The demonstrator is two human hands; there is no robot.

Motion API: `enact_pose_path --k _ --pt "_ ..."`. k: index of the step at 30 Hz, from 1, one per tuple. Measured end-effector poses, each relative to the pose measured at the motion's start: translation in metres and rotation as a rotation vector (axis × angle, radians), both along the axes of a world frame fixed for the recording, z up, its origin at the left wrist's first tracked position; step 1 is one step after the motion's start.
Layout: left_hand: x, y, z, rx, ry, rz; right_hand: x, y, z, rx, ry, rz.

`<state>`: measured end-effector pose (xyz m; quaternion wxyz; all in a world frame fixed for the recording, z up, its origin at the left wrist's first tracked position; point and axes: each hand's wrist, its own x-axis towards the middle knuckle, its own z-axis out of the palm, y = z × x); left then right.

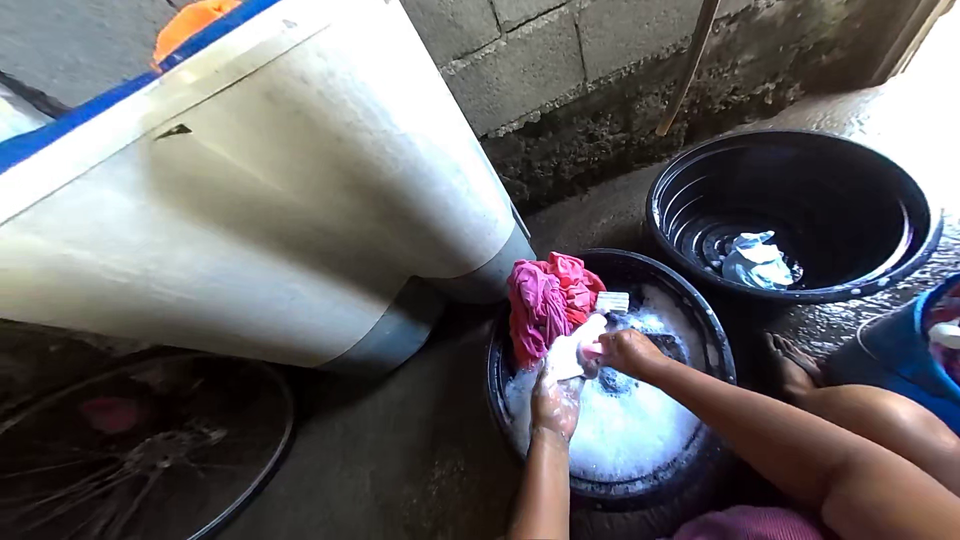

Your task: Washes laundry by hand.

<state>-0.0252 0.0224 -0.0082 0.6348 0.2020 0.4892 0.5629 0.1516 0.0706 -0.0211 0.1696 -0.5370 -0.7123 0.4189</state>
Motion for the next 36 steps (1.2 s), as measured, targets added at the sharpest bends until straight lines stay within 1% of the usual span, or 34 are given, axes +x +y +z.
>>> enact_pose_path --k 1,2,3,4,5,7,10,12,13,15,17,18,19,21,23,25,28,32,34,36 --pt "-0.001 0.002 0.000 -0.005 0.042 0.018 0.005 0.003 0.005 -0.038 -0.014 -0.085" --pt "-0.004 0.004 -0.001 0.005 0.086 0.014 0.008 0.006 0.010 -0.047 0.034 -0.180" --pt "-0.007 0.006 -0.001 0.022 0.134 0.000 0.010 0.009 0.017 -0.033 0.122 -0.236" --pt "-0.009 0.006 -0.001 0.030 0.176 -0.015 0.010 0.011 0.023 -0.016 0.212 -0.239" --pt "-0.010 0.004 0.000 0.032 0.208 -0.030 0.010 0.012 0.026 0.000 0.289 -0.199" --pt "-0.008 0.004 0.003 0.059 0.243 -0.088 0.006 0.013 0.027 -0.005 0.385 -0.053" --pt "-0.007 0.003 0.003 0.130 0.269 -0.151 0.007 0.011 0.026 -0.119 0.376 0.146" --pt "-0.009 0.002 0.005 0.161 0.259 -0.138 0.006 0.009 0.018 -0.172 0.415 0.172" --pt "-0.011 0.003 0.007 0.162 0.234 -0.123 0.004 0.008 0.016 -0.210 0.457 0.152" --pt "-0.013 0.003 0.008 0.148 0.154 -0.097 -0.002 0.006 0.014 -0.286 0.589 0.022" --pt "-0.008 0.001 0.010 0.070 0.051 -0.057 -0.007 0.004 0.017 -0.311 0.764 -0.118" --pt "-0.002 -0.001 0.011 0.004 0.010 -0.036 -0.008 0.003 0.021 -0.304 0.811 -0.161" --pt "0.004 -0.005 0.012 -0.060 -0.034 -0.031 -0.009 0.004 0.025 -0.286 0.811 -0.183" --pt "0.013 -0.011 0.012 -0.148 -0.121 -0.039 -0.008 0.006 0.031 -0.226 0.710 -0.186" --pt "0.015 -0.013 0.011 -0.149 -0.213 -0.047 -0.004 0.009 0.032 -0.165 0.599 -0.169" --pt "0.013 -0.014 0.010 -0.126 -0.244 -0.048 -0.003 0.010 0.029 -0.122 0.567 -0.169" --pt "0.014 -0.014 0.007 -0.095 -0.142 -0.062 -0.004 0.010 0.027 -0.091 0.518 -0.155" --pt "0.016 -0.011 0.002 -0.017 0.042 -0.027 -0.002 0.014 0.016 -0.074 0.315 -0.203" --pt "0.016 -0.009 0.006 -0.068 0.097 0.009 0.000 0.016 0.013 -0.090 0.241 -0.227" --pt "0.018 -0.008 0.007 -0.138 0.104 0.061 0.001 0.017 0.016 -0.110 0.203 -0.237"
